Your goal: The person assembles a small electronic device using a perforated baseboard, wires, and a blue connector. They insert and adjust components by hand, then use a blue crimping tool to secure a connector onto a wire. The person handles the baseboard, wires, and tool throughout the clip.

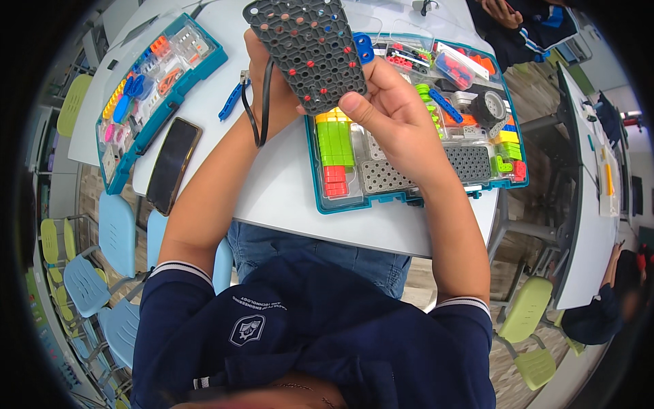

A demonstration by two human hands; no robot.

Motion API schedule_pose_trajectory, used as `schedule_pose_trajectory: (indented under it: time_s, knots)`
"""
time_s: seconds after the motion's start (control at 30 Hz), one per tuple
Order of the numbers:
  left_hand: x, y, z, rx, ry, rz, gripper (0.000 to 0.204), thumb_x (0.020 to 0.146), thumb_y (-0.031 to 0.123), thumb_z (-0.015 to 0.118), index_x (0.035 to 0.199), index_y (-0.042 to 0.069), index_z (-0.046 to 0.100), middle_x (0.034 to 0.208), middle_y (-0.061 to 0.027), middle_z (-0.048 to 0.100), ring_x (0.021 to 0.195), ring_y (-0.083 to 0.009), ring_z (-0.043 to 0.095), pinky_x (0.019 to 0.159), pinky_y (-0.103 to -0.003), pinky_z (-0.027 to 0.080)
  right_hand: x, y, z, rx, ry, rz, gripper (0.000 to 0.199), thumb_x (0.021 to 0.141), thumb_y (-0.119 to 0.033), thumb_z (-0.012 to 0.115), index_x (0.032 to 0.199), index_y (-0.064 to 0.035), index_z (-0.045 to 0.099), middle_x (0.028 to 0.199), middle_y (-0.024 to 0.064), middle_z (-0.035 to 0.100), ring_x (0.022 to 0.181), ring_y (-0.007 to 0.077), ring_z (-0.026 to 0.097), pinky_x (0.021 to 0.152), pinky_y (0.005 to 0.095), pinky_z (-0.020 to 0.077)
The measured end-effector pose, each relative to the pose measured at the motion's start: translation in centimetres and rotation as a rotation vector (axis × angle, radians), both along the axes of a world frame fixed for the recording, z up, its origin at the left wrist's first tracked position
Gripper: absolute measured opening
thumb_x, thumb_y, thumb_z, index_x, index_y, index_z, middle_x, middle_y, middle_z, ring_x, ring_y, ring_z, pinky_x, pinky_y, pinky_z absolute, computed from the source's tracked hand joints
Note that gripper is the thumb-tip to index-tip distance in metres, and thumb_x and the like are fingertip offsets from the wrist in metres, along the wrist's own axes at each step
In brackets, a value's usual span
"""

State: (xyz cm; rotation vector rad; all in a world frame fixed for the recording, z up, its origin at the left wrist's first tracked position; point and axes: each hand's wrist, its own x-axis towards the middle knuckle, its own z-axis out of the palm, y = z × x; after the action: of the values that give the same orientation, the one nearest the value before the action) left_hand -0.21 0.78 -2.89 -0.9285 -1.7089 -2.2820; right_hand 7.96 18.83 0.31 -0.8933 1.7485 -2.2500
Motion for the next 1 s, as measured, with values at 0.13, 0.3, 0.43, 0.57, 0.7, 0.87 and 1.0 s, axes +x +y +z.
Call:
schedule_pose_trajectory:
  time_s: [0.13, 0.3, 0.43, 0.57, 0.7, 0.87, 1.0]
  knots:
    - [0.8, -0.3, 2.5, -0.232, 0.402, 0.234, 0.016, 0.080, 0.002, 0.075, 0.095, 0.002, 0.069, 0.090, -0.0067, 0.072, 0.077, -0.0159, 0.068, 0.068, -0.029, 0.054, 0.1, -0.3, 0.2, 0.050, 0.031, -0.091, 0.032, 0.104, -0.015, 0.056, 0.129, 0.0037, 0.051, 0.121, 0.0168, 0.067, 0.111, 0.0249, 0.067, 0.102, 0.0393, 0.0485]
    - [0.8, 0.3, 2.7, -0.192, 0.436, 0.245, 0.021, 0.082, 0.004, 0.077, 0.100, 0.002, 0.068, 0.089, -0.0060, 0.072, 0.077, -0.0141, 0.068, 0.067, -0.027, 0.055, 0.4, -0.4, 1.0, -0.013, -0.025, -0.113, 0.023, 0.105, -0.018, 0.058, 0.116, 0.0017, 0.059, 0.106, 0.0144, 0.071, 0.100, 0.0196, 0.070, 0.094, 0.0318, 0.0515]
    - [1.0, 0.7, 2.6, -0.087, 0.224, 0.104, 0.022, 0.082, 0.005, 0.078, 0.101, 0.002, 0.067, 0.091, -0.0053, 0.072, 0.079, -0.0133, 0.069, 0.069, -0.027, 0.057, 0.3, 0.0, 1.7, 0.045, -0.071, -0.118, 0.026, 0.106, -0.025, 0.055, 0.108, -0.0007, 0.061, 0.087, 0.0141, 0.072, 0.077, 0.0178, 0.070, 0.078, 0.0291, 0.0522]
    - [1.6, 0.6, 3.2, -0.120, 0.262, 0.122, 0.019, 0.084, 0.003, 0.075, 0.100, 0.002, 0.068, 0.091, -0.0050, 0.072, 0.079, -0.0126, 0.069, 0.070, -0.026, 0.057, 0.5, 0.1, 1.8, 0.055, -0.125, -0.166, 0.026, 0.105, -0.027, 0.055, 0.103, -0.0022, 0.062, 0.076, 0.0113, 0.071, 0.059, 0.0134, 0.065, 0.061, 0.0259, 0.0459]
    - [1.9, 0.7, 3.3, 0.211, -0.142, -0.125, 0.016, 0.083, 0.002, 0.075, 0.098, 0.002, 0.069, 0.090, -0.0041, 0.072, 0.079, -0.0124, 0.068, 0.069, -0.026, 0.055, 0.5, 0.0, 1.6, 0.035, -0.120, -0.186, 0.025, 0.104, -0.027, 0.058, 0.099, -0.0033, 0.063, 0.072, 0.0088, 0.069, 0.055, 0.0101, 0.063, 0.056, 0.0221, 0.0387]
    - [1.1, 0.4, 3.3, -0.182, 0.435, 0.269, 0.017, 0.079, 0.004, 0.078, 0.095, 0.003, 0.070, 0.089, -0.0046, 0.072, 0.080, -0.0138, 0.068, 0.069, -0.028, 0.054, 0.8, -0.5, 1.6, 0.085, -0.093, -0.286, 0.026, 0.106, -0.025, 0.055, 0.092, -0.0040, 0.062, 0.071, 0.0073, 0.066, 0.053, 0.0090, 0.055, 0.051, 0.0219, 0.0402]
    - [1.0, 0.1, 3.4, -0.276, 0.611, 0.393, 0.023, 0.076, 0.006, 0.078, 0.096, 0.002, 0.069, 0.093, -0.0085, 0.072, 0.083, -0.0232, 0.069, 0.073, -0.035, 0.053, 1.0, -0.8, 1.6, 0.048, -0.096, -0.307, 0.027, 0.107, -0.025, 0.052, 0.090, -0.0047, 0.061, 0.069, 0.0057, 0.063, 0.053, 0.0072, 0.050, 0.049, 0.0213, 0.0389]
